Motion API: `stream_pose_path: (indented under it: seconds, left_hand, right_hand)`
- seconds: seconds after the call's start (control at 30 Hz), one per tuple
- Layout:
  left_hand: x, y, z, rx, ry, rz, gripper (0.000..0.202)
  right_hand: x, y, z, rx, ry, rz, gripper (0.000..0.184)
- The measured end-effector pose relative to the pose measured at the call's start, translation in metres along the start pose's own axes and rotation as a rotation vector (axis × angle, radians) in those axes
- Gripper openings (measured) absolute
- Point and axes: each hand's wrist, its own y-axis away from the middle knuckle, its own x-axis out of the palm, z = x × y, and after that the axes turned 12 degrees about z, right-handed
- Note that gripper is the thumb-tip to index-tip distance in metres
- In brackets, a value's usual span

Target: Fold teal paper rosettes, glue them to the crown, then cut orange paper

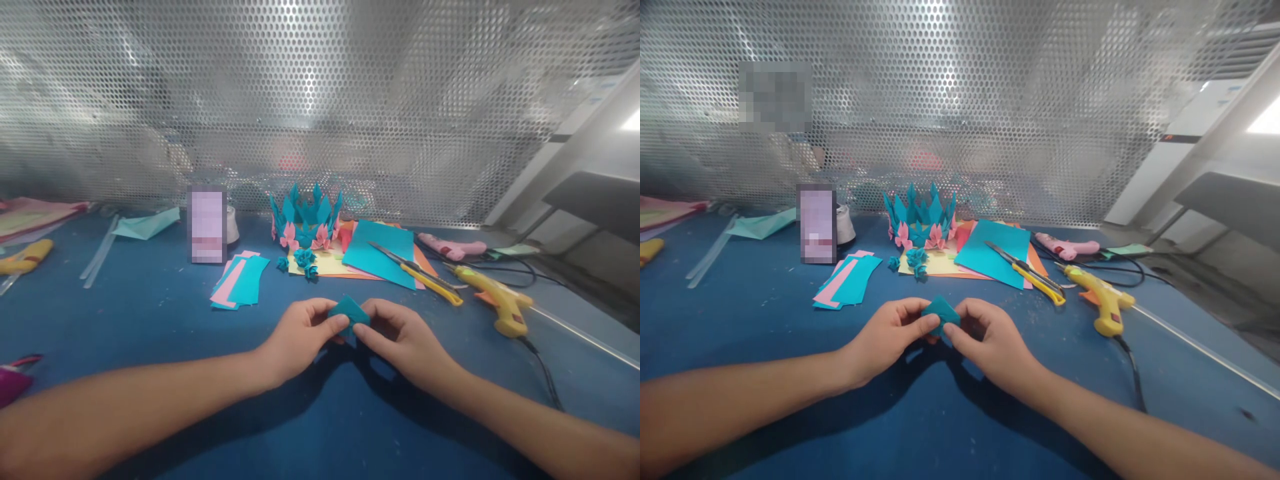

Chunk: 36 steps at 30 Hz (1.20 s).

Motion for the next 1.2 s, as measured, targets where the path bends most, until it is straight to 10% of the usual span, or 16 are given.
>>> stream_pose_path:
  seconds: [1.2]
  left_hand:
    - [-0.008,-0.006,0.003,0.157,-0.021,-0.080,0.025]
  right_hand:
    - [-0.003,0.000,-0.002,-0.143,-0.122,-0.008,0.027]
